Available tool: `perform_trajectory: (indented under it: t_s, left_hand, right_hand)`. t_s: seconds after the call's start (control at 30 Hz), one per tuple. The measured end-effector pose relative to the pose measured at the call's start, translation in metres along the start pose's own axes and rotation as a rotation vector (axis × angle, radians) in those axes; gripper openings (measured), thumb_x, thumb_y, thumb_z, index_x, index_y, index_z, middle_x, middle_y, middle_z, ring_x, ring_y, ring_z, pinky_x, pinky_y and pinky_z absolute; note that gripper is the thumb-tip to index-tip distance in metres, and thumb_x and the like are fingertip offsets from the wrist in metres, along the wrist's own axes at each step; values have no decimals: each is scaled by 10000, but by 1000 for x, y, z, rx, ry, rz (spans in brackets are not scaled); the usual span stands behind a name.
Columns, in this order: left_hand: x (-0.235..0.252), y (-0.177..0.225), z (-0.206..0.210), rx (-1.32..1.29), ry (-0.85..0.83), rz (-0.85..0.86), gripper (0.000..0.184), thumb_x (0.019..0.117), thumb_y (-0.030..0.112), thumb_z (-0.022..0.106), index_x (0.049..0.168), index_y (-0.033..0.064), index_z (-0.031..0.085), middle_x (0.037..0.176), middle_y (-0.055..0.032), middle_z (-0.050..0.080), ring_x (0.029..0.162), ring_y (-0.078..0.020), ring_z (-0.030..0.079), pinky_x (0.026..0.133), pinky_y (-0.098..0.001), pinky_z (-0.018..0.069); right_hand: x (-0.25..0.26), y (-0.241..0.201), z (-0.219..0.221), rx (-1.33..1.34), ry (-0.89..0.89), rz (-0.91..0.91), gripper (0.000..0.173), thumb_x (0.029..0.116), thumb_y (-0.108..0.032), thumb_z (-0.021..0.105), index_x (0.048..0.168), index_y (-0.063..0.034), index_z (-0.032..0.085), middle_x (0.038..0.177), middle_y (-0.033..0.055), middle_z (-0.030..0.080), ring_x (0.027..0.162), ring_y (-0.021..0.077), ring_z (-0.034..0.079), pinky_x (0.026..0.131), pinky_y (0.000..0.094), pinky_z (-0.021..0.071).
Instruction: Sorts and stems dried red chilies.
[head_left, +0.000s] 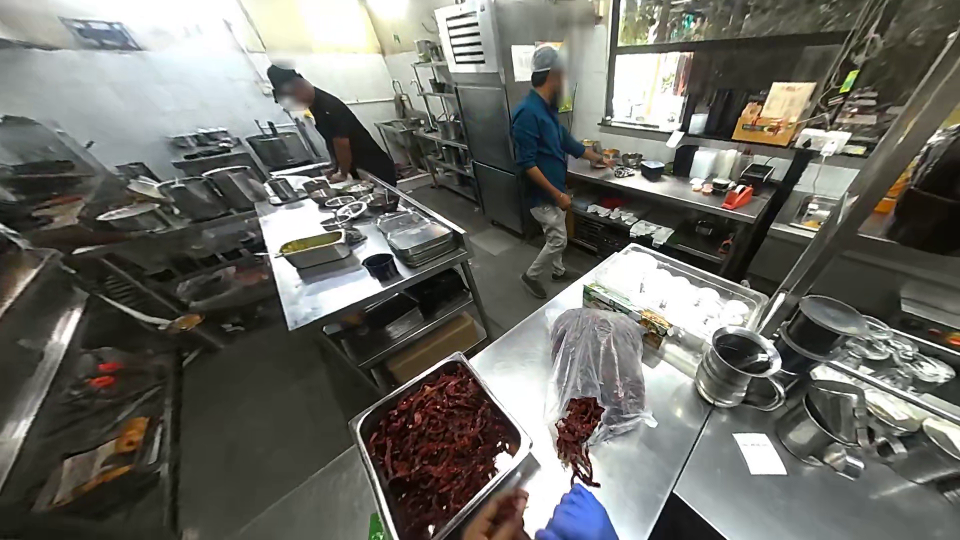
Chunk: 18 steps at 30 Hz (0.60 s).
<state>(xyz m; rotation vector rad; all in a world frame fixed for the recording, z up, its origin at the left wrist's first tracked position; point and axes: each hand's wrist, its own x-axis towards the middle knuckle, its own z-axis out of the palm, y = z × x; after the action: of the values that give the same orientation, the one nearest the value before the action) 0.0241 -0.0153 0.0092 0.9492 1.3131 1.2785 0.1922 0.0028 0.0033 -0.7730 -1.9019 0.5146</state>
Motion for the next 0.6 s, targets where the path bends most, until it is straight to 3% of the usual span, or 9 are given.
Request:
perform_trajectory:
  t_s: [0.03,0.1,0.17,0.27,0.33,0.37,0.43,0.47,0.6]
  left_hand:
    - [13,5,-17,160,54,85,230,975,53,620,1161,-79,641,979,-104,689,715,-118,642,641,-301,571]
    - [32,21,-48,405,160,172,230,931,62,677,1130,-52,688,1034,-133,716,845,-167,684,770,-368,596]
    - [44,30,-71,516,236,132,237,943,85,699,1160,-11,689,1080,-146,714,941,-233,691,851,-460,585]
    - [53,24,-94,724,336,69,559,942,84,711,1467,66,520,1300,-205,643,1028,-355,685,889,-588,558]
    - [47,20,-92,922,367,124,664,951,40,661,1560,52,397,1403,-253,570,1096,-412,669,930,-617,540]
    - [43,15,-87,958,372,188,565,958,45,644,1499,42,480,1352,-244,608,1069,-397,681,915,-606,550]
    - [33,4,-69,936,319,272,262,981,131,661,1223,31,675,1091,-168,718,926,-306,717,835,-556,592]
    - [27,-3,-57,914,278,271,195,985,191,674,1100,36,701,976,-132,725,861,-274,715,794,-538,599]
    - [18,-57,-18,863,125,278,376,1003,365,619,736,101,631,594,-15,561,520,-173,563,513,-422,509]
  right_hand:
    - [-4,13,6,-21,-65,119,407,1033,-276,583,717,-41,685,659,93,646,665,241,647,724,429,521]
    - [-22,47,24,-82,-309,320,434,1045,-400,542,764,-93,663,670,59,618,685,225,639,703,449,517]
    - [-32,54,29,-16,-617,489,417,1026,-458,530,900,-95,692,746,90,656,742,268,664,708,514,525]
    - [-32,45,28,217,-902,531,462,1008,-495,579,1306,-151,656,898,95,700,805,252,674,772,500,552]
    - [-33,40,23,248,-938,541,512,1019,-493,562,1427,-185,594,986,95,720,868,246,688,829,495,556]
    - [-34,42,18,217,-903,567,489,1026,-489,547,1406,-189,617,1006,89,728,891,240,694,849,497,555]
    - [-39,52,5,117,-746,636,386,1036,-444,536,1258,-183,711,977,51,739,879,195,702,847,475,568]
    - [-43,59,-3,53,-656,676,342,1035,-428,537,1178,-194,743,951,18,742,858,161,707,825,453,582]
    - [-56,85,-45,-141,-422,792,268,1042,-372,552,1069,-205,760,907,-11,735,827,147,702,776,461,587]
